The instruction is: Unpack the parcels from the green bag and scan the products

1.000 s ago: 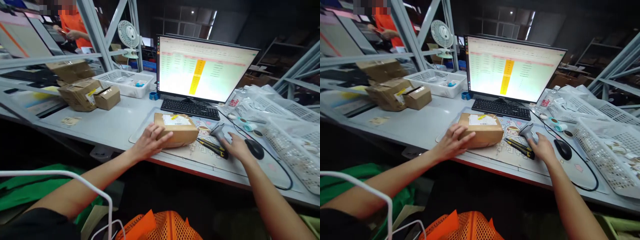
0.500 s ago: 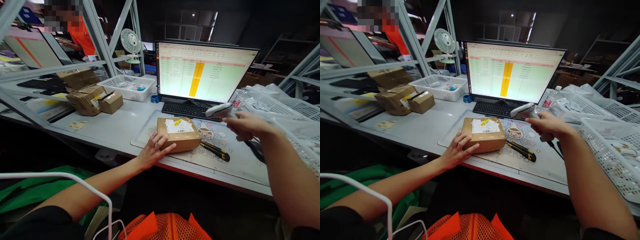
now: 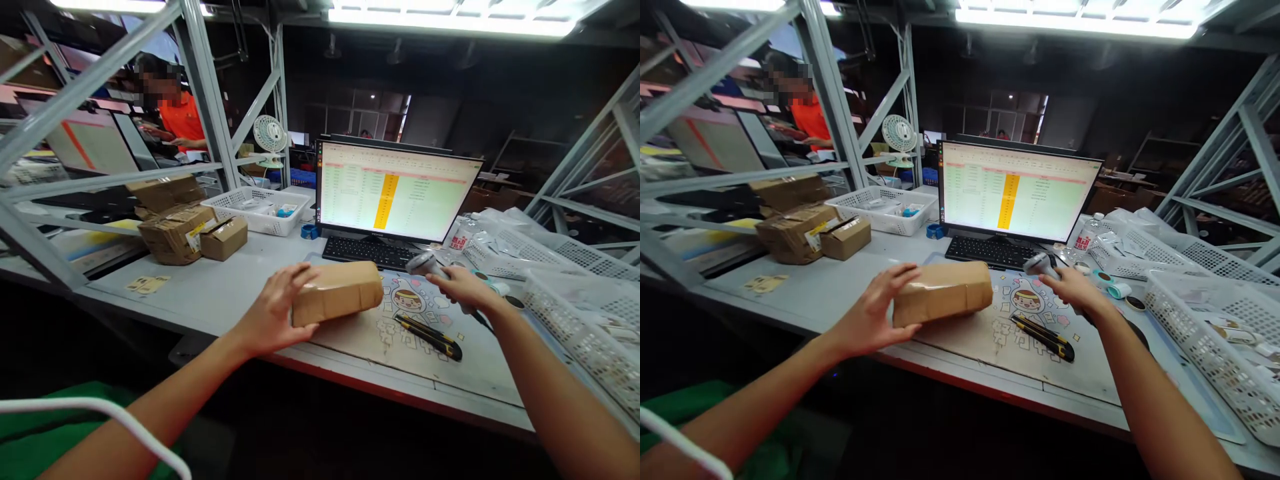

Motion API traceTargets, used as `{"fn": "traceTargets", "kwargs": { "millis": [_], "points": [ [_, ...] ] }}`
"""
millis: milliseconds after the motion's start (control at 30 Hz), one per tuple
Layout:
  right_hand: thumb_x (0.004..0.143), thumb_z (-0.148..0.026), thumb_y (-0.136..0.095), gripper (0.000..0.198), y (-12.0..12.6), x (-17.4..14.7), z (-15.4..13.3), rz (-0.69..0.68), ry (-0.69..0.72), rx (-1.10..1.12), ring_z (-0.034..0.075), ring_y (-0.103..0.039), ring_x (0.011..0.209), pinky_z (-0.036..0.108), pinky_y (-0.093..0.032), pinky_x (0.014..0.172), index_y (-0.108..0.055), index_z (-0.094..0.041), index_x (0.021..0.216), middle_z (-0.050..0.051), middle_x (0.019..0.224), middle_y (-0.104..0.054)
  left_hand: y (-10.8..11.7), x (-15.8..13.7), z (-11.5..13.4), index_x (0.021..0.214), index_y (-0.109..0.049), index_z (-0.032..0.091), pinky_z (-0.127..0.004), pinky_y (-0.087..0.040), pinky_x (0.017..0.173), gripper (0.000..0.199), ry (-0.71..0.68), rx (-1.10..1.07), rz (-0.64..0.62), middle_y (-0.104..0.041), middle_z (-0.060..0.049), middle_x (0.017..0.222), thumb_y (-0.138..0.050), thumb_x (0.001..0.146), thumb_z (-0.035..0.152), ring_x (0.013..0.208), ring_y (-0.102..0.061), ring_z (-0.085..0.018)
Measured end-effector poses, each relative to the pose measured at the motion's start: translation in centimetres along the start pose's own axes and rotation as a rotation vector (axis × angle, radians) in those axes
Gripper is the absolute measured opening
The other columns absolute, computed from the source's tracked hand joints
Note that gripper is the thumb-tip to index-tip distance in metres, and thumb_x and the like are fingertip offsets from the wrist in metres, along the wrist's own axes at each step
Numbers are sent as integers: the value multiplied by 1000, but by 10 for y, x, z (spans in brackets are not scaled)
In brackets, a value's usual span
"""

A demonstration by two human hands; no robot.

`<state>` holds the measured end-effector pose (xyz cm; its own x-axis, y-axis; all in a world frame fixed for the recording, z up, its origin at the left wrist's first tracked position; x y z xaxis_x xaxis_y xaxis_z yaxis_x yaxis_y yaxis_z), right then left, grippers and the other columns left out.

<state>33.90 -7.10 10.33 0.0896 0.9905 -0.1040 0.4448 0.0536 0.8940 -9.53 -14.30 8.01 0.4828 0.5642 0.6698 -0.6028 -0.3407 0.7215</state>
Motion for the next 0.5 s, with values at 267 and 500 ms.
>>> {"fn": "traceTargets", "kwargs": {
  "millis": [267, 500],
  "points": [
    [101, -40, -53, 58, -80, -10, 101, 277, -166, -303, 36, -73, 118, 43, -55, 99, -52, -1, 144, 28, 123, -73, -23, -7, -83, 168, -22, 27, -58, -33, 131, 111, 450, -560, 258, -27, -19, 176, -82, 82, 60, 160, -34, -40],
    [103, -60, -48, 61, -53, 6, 102, 232, -285, -371, 44, -72, 114, 52, -56, 93, -70, -9, 127, 28, 123, -74, -79, -62, -99, 167, -21, 19, -57, -43, 126, 127, 753, -818, 127, -47, -24, 162, -86, 72, 72, 150, -49, -44]
  ]
}}
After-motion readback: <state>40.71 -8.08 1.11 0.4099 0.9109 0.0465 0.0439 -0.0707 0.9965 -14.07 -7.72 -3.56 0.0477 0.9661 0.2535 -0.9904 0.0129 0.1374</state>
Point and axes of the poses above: each hand's wrist, its own x-axis towards the middle knuckle, its own y-axis out of the back of the hand, z = x × y, the point moved 4 cm from there along x, towards the middle knuckle
